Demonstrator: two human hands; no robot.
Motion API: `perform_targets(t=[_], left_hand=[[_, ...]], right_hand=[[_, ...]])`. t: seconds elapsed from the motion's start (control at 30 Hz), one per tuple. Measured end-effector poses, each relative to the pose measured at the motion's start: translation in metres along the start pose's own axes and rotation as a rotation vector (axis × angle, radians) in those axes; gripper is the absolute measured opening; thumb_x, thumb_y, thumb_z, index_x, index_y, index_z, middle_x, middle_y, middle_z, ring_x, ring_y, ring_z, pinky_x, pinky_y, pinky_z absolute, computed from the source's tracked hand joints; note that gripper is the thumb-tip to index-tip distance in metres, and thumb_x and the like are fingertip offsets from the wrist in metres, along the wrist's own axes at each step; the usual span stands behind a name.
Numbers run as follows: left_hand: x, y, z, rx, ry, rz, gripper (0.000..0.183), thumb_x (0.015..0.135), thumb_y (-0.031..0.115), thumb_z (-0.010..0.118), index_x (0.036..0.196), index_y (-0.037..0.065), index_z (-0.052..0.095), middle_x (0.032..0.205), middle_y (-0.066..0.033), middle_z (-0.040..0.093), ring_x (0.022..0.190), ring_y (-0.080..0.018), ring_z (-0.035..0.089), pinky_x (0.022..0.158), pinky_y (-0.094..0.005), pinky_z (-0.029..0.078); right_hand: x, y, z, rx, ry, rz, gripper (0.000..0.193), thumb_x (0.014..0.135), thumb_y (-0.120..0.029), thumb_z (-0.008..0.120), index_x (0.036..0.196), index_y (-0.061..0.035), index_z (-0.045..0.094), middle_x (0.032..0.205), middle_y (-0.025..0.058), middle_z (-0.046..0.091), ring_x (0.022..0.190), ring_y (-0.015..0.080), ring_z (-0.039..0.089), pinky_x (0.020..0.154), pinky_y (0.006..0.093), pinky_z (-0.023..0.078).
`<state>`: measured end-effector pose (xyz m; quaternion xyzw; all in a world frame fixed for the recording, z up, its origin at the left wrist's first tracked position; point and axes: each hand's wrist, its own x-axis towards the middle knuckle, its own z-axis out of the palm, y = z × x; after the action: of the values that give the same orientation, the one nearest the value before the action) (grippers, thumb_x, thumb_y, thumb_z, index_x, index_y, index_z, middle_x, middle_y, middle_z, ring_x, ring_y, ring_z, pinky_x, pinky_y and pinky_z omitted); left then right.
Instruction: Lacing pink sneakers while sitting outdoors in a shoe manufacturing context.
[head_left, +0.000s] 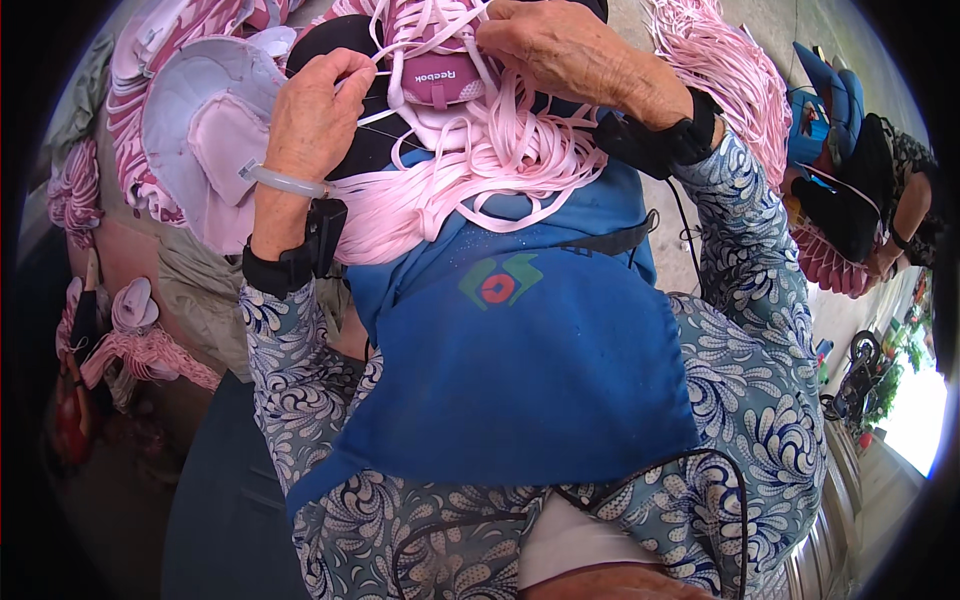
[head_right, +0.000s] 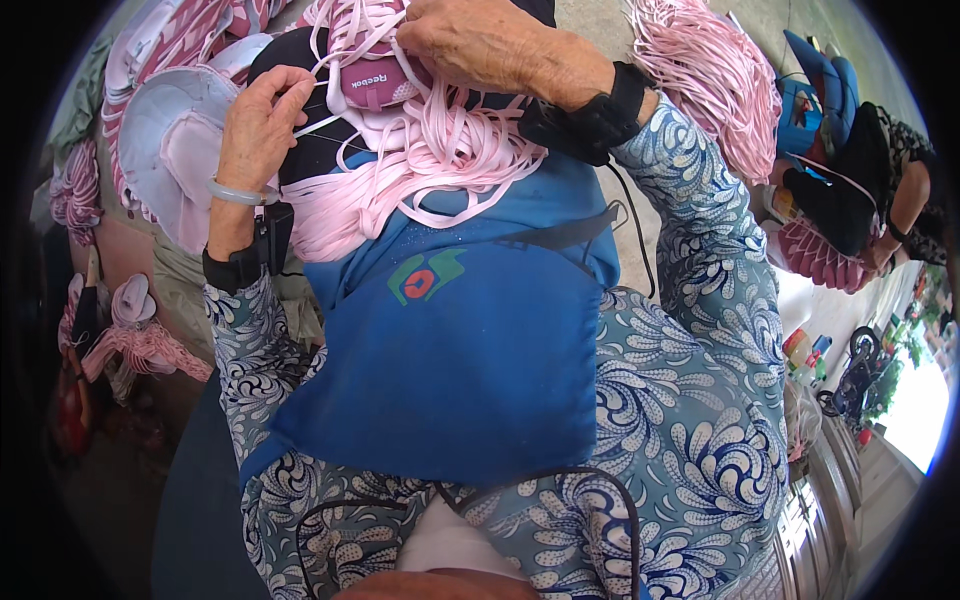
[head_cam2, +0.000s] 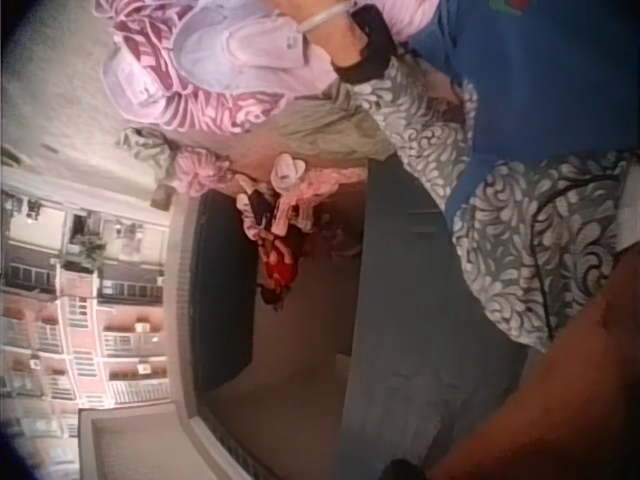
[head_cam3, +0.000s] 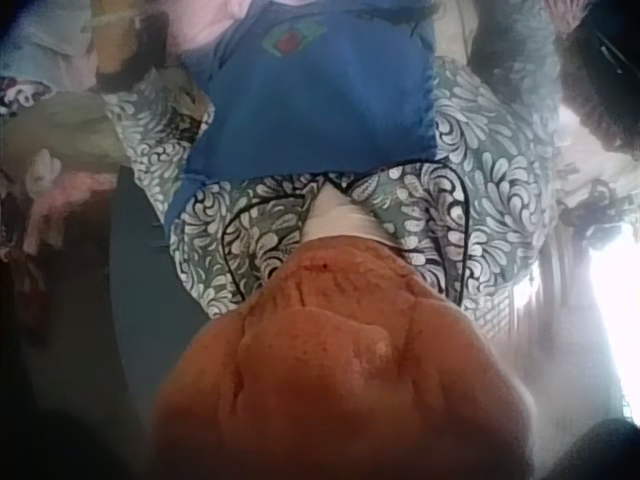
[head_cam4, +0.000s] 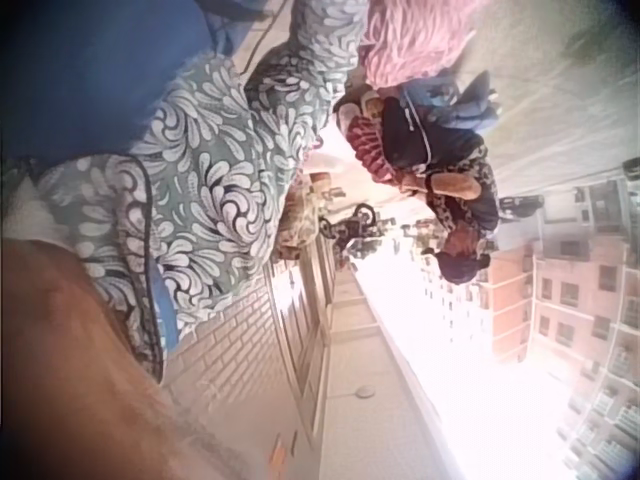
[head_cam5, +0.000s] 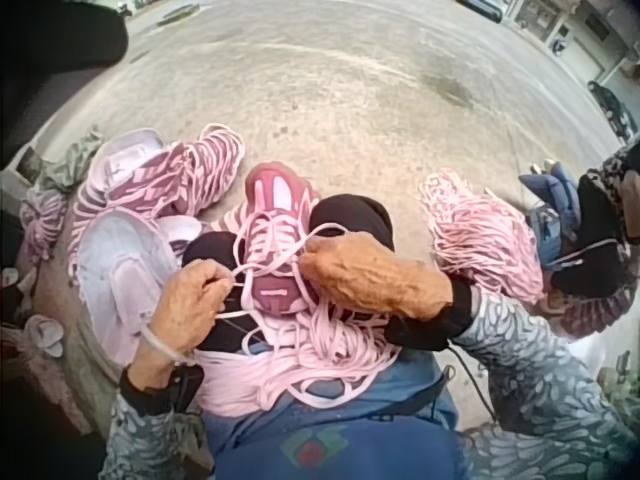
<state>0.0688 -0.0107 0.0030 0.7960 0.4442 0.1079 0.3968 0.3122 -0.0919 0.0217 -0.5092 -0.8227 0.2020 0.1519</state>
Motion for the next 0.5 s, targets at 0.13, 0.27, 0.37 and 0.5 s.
perform_targets(t=[0.13,0.27,0.37,0.5], left_hand=[[0.002,0.001,-0.002,-0.062,-0.07,-0.156,0.021,0.088,0.024,0.057,0.095,0.005,0.064,0.075,0.0001,0.06,0.059,-0.0067,0.054,0.047,-0.0199,0.044],[-0.001,-0.009,0.005,0.045,-0.02,-0.081,0.023,0.088,0.025,0.056,0.094,0.004,0.064,0.074,-0.0013,0.062,0.057,-0.0073,0.053,0.047,-0.0211,0.044],[0.005,-0.007,0.012,0.05,-0.029,-0.024,0.025,0.088,0.027,0.055,0.094,0.004,0.065,0.072,-0.0027,0.064,0.058,-0.011,0.057,0.052,-0.0248,0.046],[0.007,-0.001,0.024,0.132,0.098,0.081,0.021,0.085,0.021,0.053,0.088,0.005,0.066,0.081,-0.0191,0.064,0.077,-0.0388,0.061,0.071,-0.0451,0.049]], right_hand=[[0.005,0.009,0.001,0.117,-0.045,0.042,0.015,0.082,-0.014,0.055,0.079,0.0006,0.058,0.075,0.0173,0.056,0.071,0.034,0.057,0.065,0.0394,0.045],[-0.006,-0.027,-0.007,0.015,0.152,0.425,0.019,0.083,-0.021,0.059,0.085,-0.003,0.064,0.09,0.0166,0.06,0.085,0.0314,0.057,0.069,0.0385,0.046],[-0.026,-0.027,0.02,-0.298,0.351,0.287,0.035,0.082,-0.039,0.062,0.081,-0.0044,0.059,0.082,0.009,0.055,0.064,0.0292,0.062,0.053,0.0383,0.049],[-0.027,-0.034,0.031,-0.405,0.264,0.264,0.032,0.085,-0.036,0.06,0.085,-0.0037,0.057,0.083,0.0123,0.053,0.065,0.0289,0.062,0.053,0.0375,0.05]])
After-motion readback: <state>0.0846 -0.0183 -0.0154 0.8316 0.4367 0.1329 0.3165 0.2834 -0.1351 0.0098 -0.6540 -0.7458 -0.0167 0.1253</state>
